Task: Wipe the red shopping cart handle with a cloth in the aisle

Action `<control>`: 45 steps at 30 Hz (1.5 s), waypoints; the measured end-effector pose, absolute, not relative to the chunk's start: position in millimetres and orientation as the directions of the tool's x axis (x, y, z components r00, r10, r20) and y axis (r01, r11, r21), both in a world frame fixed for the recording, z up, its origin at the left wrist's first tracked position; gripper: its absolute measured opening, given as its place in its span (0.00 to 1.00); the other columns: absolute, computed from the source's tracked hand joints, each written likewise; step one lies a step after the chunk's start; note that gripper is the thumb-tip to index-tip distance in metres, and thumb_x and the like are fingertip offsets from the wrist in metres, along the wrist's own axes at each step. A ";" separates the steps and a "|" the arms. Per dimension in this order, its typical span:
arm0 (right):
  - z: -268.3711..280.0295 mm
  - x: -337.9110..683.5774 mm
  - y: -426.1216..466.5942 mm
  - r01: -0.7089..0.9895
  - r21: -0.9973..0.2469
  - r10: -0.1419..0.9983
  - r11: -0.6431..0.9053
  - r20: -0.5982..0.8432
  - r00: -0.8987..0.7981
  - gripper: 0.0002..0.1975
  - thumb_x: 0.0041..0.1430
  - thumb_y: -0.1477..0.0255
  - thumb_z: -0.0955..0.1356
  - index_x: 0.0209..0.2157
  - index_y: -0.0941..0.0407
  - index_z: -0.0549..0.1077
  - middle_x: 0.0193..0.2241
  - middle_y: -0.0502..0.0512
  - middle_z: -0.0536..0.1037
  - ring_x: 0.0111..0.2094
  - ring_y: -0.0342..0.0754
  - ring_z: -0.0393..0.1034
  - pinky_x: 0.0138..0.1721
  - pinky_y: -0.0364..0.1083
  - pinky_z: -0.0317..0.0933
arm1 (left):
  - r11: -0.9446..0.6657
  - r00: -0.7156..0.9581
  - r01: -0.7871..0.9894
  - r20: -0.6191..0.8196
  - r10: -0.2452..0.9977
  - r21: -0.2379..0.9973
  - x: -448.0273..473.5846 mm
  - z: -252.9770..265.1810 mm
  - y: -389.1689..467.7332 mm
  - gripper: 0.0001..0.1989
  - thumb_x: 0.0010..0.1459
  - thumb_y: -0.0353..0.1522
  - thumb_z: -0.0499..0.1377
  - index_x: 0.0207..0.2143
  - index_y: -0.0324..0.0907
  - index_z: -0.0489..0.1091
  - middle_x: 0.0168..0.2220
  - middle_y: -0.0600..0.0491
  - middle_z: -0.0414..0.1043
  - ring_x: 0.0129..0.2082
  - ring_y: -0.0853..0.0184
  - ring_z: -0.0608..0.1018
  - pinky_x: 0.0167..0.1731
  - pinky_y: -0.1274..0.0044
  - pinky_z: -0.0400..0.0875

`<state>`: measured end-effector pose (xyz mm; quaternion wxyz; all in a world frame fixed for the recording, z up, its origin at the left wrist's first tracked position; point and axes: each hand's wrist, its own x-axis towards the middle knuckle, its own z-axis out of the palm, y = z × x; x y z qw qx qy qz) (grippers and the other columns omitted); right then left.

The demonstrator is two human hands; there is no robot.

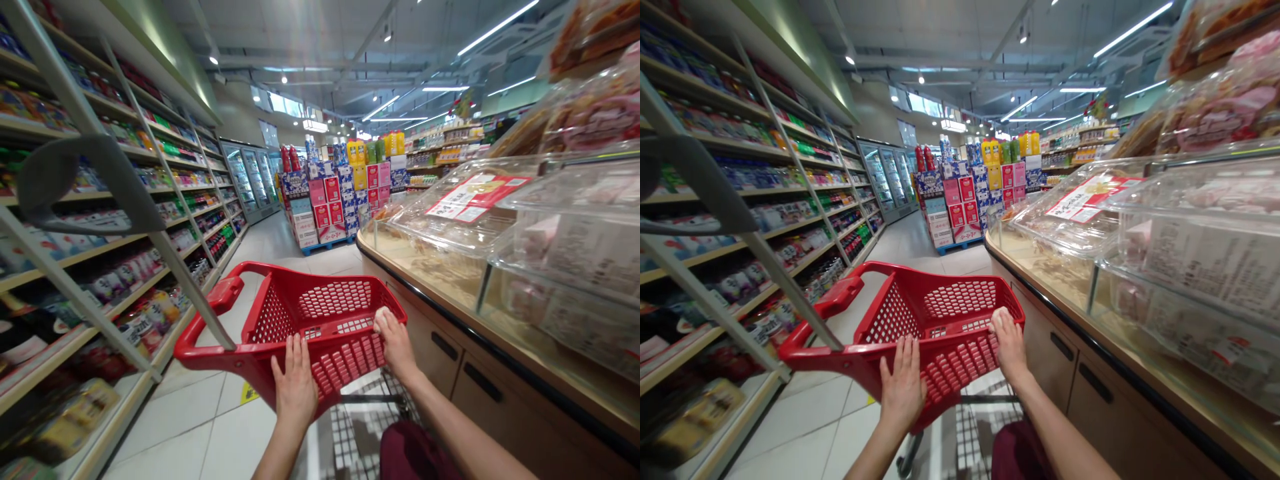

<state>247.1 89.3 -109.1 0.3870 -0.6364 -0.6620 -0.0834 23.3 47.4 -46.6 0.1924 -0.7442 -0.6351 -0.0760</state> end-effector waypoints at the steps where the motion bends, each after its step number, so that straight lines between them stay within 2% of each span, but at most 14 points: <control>1: -108.6 246.9 89.8 0.908 -0.397 0.775 0.135 0.613 0.153 0.24 0.54 0.84 0.54 0.50 0.60 0.65 0.54 0.65 0.60 0.57 0.53 0.51 0.50 0.58 0.51 | -0.117 0.179 0.975 0.356 0.917 -0.189 23.8 -46.7 47.4 0.34 0.47 0.31 0.49 0.57 0.33 0.45 0.61 0.45 0.43 0.60 0.58 0.46 0.55 0.55 0.44; 3: -109.3 235.7 88.7 0.909 -0.376 0.760 0.178 0.639 0.116 0.26 0.52 0.86 0.53 0.51 0.60 0.64 0.54 0.65 0.60 0.57 0.52 0.50 0.50 0.56 0.52 | -0.107 0.170 0.976 0.361 0.917 -0.189 25.3 -46.8 47.1 0.34 0.46 0.32 0.50 0.57 0.33 0.46 0.61 0.44 0.43 0.60 0.57 0.45 0.55 0.56 0.45; 7: -112.0 203.3 84.3 0.868 -0.254 0.695 0.427 0.706 -0.135 0.26 0.53 0.85 0.55 0.52 0.54 0.63 0.56 0.58 0.59 0.58 0.48 0.48 0.52 0.53 0.51 | -0.097 0.167 0.975 0.371 0.913 -0.201 25.5 -44.9 45.4 0.34 0.47 0.32 0.49 0.58 0.34 0.46 0.61 0.45 0.43 0.61 0.58 0.45 0.55 0.56 0.44; 9: -111.6 203.4 86.1 0.874 -0.275 0.709 0.400 0.697 -0.106 0.26 0.54 0.84 0.55 0.52 0.53 0.63 0.55 0.58 0.59 0.57 0.49 0.49 0.52 0.55 0.50 | -0.111 0.179 0.973 0.360 0.916 -0.201 24.6 -43.5 44.7 0.34 0.47 0.31 0.49 0.58 0.35 0.46 0.61 0.45 0.43 0.61 0.58 0.46 0.55 0.56 0.43; 13: -109.4 213.9 92.8 0.896 -0.381 0.731 0.228 0.675 0.100 0.27 0.52 0.86 0.53 0.52 0.56 0.63 0.55 0.62 0.60 0.57 0.51 0.49 0.52 0.57 0.50 | -0.124 0.181 0.976 0.345 0.921 -0.180 25.7 -43.6 44.5 0.34 0.46 0.31 0.49 0.57 0.33 0.46 0.61 0.45 0.41 0.61 0.58 0.45 0.55 0.56 0.42; 19: -107.3 194.1 90.3 0.869 -0.261 0.680 0.421 0.725 -0.112 0.29 0.50 0.87 0.54 0.55 0.57 0.58 0.56 0.59 0.58 0.59 0.48 0.44 0.54 0.54 0.49 | -0.105 0.164 0.978 0.349 0.923 -0.181 26.8 -43.4 44.4 0.34 0.46 0.32 0.49 0.57 0.34 0.46 0.61 0.45 0.42 0.61 0.58 0.45 0.55 0.56 0.42; 23: -106.6 205.5 91.9 0.900 -0.346 0.722 0.265 0.689 0.052 0.31 0.47 0.89 0.53 0.52 0.57 0.62 0.54 0.61 0.61 0.58 0.50 0.48 0.52 0.57 0.49 | -0.127 0.184 0.974 0.327 0.927 -0.188 25.9 -41.4 43.4 0.34 0.46 0.31 0.49 0.57 0.35 0.47 0.61 0.46 0.42 0.61 0.59 0.46 0.55 0.56 0.43; 25: -107.3 201.1 89.1 0.899 -0.357 0.710 0.253 0.699 0.078 0.30 0.47 0.89 0.53 0.52 0.57 0.62 0.54 0.61 0.61 0.58 0.50 0.48 0.52 0.57 0.50 | -0.119 0.176 0.976 0.337 0.925 -0.184 26.9 -42.0 43.3 0.34 0.46 0.31 0.49 0.57 0.34 0.47 0.61 0.45 0.42 0.61 0.58 0.45 0.55 0.56 0.44; 29: -107.9 178.4 78.3 0.852 -0.243 0.660 0.463 0.737 -0.149 0.27 0.53 0.85 0.55 0.54 0.55 0.60 0.55 0.58 0.59 0.58 0.47 0.47 0.53 0.54 0.50 | -0.104 0.165 0.977 0.354 0.921 -0.185 27.2 -43.3 43.6 0.33 0.47 0.31 0.48 0.57 0.34 0.46 0.61 0.45 0.41 0.61 0.58 0.45 0.55 0.56 0.43; 31: -107.6 183.2 77.5 0.841 -0.220 0.660 0.494 0.725 -0.198 0.26 0.54 0.84 0.55 0.54 0.53 0.60 0.56 0.57 0.59 0.58 0.47 0.48 0.53 0.54 0.49 | -0.116 0.177 0.974 0.342 0.923 -0.192 26.0 -42.7 43.2 0.33 0.47 0.31 0.48 0.57 0.34 0.46 0.61 0.46 0.41 0.61 0.58 0.45 0.55 0.55 0.43; 35: -108.7 213.6 86.7 0.891 -0.333 0.697 0.307 0.716 0.028 0.29 0.51 0.87 0.53 0.53 0.55 0.61 0.55 0.60 0.60 0.57 0.50 0.49 0.52 0.57 0.50 | -0.128 0.188 0.973 0.332 0.925 -0.194 25.7 -41.6 42.0 0.34 0.46 0.31 0.49 0.57 0.35 0.47 0.61 0.46 0.42 0.61 0.58 0.45 0.54 0.55 0.44; 37: -108.8 211.8 88.9 0.885 -0.365 0.677 0.288 0.731 0.081 0.28 0.51 0.86 0.54 0.53 0.56 0.62 0.55 0.61 0.60 0.58 0.51 0.48 0.52 0.56 0.51 | -0.119 0.178 0.975 0.342 0.923 -0.187 27.0 -41.5 41.8 0.33 0.46 0.31 0.49 0.57 0.35 0.47 0.61 0.45 0.42 0.61 0.58 0.45 0.54 0.56 0.45; 42: -103.0 175.5 81.6 0.817 -0.247 0.642 0.520 0.745 -0.183 0.27 0.52 0.85 0.56 0.54 0.55 0.60 0.56 0.59 0.59 0.58 0.47 0.47 0.53 0.52 0.51 | -0.113 0.174 0.975 0.342 0.923 -0.190 26.9 -39.7 41.6 0.33 0.47 0.31 0.48 0.57 0.35 0.47 0.61 0.45 0.42 0.61 0.58 0.44 0.55 0.56 0.44; 45: -101.6 185.7 83.4 0.849 -0.288 0.687 0.442 0.717 -0.114 0.30 0.50 0.87 0.54 0.53 0.54 0.61 0.55 0.59 0.60 0.57 0.48 0.49 0.52 0.54 0.51 | -0.136 0.193 0.973 0.332 0.923 -0.187 24.9 -41.1 41.6 0.33 0.46 0.31 0.48 0.57 0.36 0.47 0.61 0.46 0.42 0.61 0.58 0.45 0.55 0.55 0.44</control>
